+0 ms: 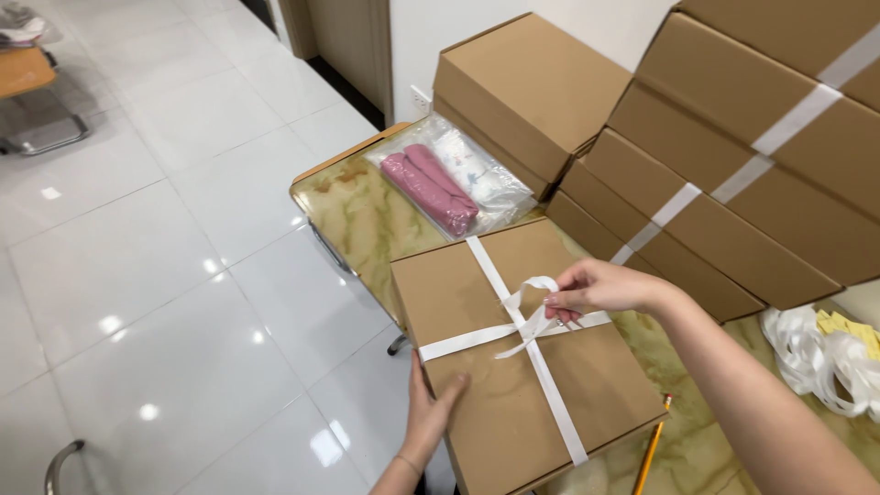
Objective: The person ties a white ribbon around a cardboard box, forming a bow. They then pick up a yellow sticky note, write on it with a pencil, and attach it to the box.
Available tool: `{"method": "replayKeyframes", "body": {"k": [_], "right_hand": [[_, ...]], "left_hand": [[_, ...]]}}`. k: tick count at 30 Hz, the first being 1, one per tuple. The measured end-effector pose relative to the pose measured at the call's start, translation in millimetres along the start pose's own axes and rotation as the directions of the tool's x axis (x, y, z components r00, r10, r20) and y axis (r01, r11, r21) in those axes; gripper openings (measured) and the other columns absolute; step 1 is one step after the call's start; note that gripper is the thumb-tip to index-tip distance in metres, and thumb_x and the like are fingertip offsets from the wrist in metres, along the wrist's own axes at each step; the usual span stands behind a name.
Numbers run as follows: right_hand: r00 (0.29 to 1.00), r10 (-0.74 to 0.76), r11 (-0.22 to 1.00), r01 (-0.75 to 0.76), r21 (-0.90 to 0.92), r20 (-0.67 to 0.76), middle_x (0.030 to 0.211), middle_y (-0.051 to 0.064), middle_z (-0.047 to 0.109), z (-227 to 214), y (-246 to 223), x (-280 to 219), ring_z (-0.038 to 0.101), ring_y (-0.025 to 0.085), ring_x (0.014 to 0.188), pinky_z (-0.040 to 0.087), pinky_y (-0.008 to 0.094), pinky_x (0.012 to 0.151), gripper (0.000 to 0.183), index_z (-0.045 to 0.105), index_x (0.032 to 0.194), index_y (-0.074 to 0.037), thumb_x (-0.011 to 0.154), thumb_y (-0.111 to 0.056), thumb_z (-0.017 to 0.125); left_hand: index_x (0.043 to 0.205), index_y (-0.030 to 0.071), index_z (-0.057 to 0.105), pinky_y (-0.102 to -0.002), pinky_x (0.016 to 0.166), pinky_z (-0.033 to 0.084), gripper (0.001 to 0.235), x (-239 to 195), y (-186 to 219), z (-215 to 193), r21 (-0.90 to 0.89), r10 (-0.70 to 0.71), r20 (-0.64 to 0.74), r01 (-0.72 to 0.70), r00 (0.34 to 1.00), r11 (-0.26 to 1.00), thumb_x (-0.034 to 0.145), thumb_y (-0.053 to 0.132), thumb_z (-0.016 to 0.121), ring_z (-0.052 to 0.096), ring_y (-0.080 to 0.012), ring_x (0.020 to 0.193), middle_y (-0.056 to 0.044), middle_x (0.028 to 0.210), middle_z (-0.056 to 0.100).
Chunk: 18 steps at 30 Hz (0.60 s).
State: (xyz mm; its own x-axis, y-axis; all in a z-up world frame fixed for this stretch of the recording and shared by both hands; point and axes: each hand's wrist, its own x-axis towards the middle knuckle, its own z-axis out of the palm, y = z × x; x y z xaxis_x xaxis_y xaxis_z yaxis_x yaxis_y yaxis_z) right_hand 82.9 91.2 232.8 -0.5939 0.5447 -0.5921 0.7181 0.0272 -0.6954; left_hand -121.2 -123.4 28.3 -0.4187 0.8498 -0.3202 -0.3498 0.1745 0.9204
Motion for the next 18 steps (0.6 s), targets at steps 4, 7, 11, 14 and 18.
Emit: {"method": "replayKeyframes", "body": {"k": [4, 7, 11, 14, 18], "right_hand": [[0.999, -0.033, 0.999, 0.033, 0.036, 0.003, 0.071, 0.015, 0.077, -4.0, 10.6, 3.6, 0.067, 0.019, 0.066, 0.054, 0.031, 0.066, 0.029, 0.088, 0.093, 0.009, 0.099, -0.013, 0.070], [1.000, -0.014, 0.997, 0.014, 0.072, 0.006, 0.072, 0.016, 0.074, -7.5, 17.9, 4.8, 0.067, 0.021, 0.067, 0.051, 0.031, 0.066, 0.030, 0.087, 0.094, 0.011, 0.099, -0.013, 0.069], [0.998, -0.061, 0.995, 0.061, 0.076, -0.003, 0.071, 0.017, 0.075, -8.9, 20.1, 6.4, 0.067, 0.022, 0.066, 0.053, 0.032, 0.066, 0.030, 0.088, 0.093, 0.011, 0.098, -0.012, 0.070], [0.997, -0.074, 0.995, 0.075, 0.066, -0.021, 0.070, 0.017, 0.075, -9.5, 17.3, 4.6, 0.067, 0.023, 0.066, 0.053, 0.033, 0.067, 0.030, 0.088, 0.093, 0.012, 0.098, -0.012, 0.070], [0.998, -0.049, 0.996, 0.052, 0.071, -0.037, 0.070, 0.018, 0.076, -7.8, 12.6, -0.5, 0.067, 0.023, 0.066, 0.053, 0.032, 0.067, 0.030, 0.088, 0.093, 0.012, 0.097, -0.012, 0.071]], "left_hand": [[0.168, 0.032, 0.016, -0.031, 0.110, 0.053, 0.117, -18.3, 3.9, -13.8, -0.005, -0.259, 0.033, 0.260, 0.965, 0.966, 0.073, 0.031, 0.085, 0.061, -0.0189, 0.133, 0.015, 0.170, 0.037], [0.165, 0.036, 0.032, -0.029, 0.106, 0.056, 0.106, -21.8, 1.9, -14.0, -0.009, -0.245, -0.002, 0.245, 0.969, 0.969, 0.073, 0.031, 0.085, 0.065, -0.0158, 0.132, 0.011, 0.168, 0.045], [0.163, 0.028, 0.035, -0.027, 0.122, 0.037, 0.093, -29.5, -22.0, -11.9, 0.235, -0.155, -0.116, 0.179, 0.981, 0.955, 0.082, 0.046, 0.076, 0.045, -0.0151, 0.150, 0.008, 0.168, 0.040], [0.165, 0.024, 0.024, -0.029, 0.127, 0.029, 0.089, -31.4, -20.2, -10.3, 0.352, 0.041, -0.069, -0.014, 0.997, 0.936, 0.090, 0.039, 0.069, 0.029, -0.0108, 0.160, 0.008, 0.175, 0.024], [0.166, 0.028, 0.019, -0.030, 0.121, 0.039, 0.088, -27.9, -27.8, -7.7, 0.405, 0.151, -0.032, -0.125, 0.988, 0.906, 0.092, 0.035, 0.065, 0.037, -0.0147, 0.157, 0.007, 0.173, 0.031]]}}
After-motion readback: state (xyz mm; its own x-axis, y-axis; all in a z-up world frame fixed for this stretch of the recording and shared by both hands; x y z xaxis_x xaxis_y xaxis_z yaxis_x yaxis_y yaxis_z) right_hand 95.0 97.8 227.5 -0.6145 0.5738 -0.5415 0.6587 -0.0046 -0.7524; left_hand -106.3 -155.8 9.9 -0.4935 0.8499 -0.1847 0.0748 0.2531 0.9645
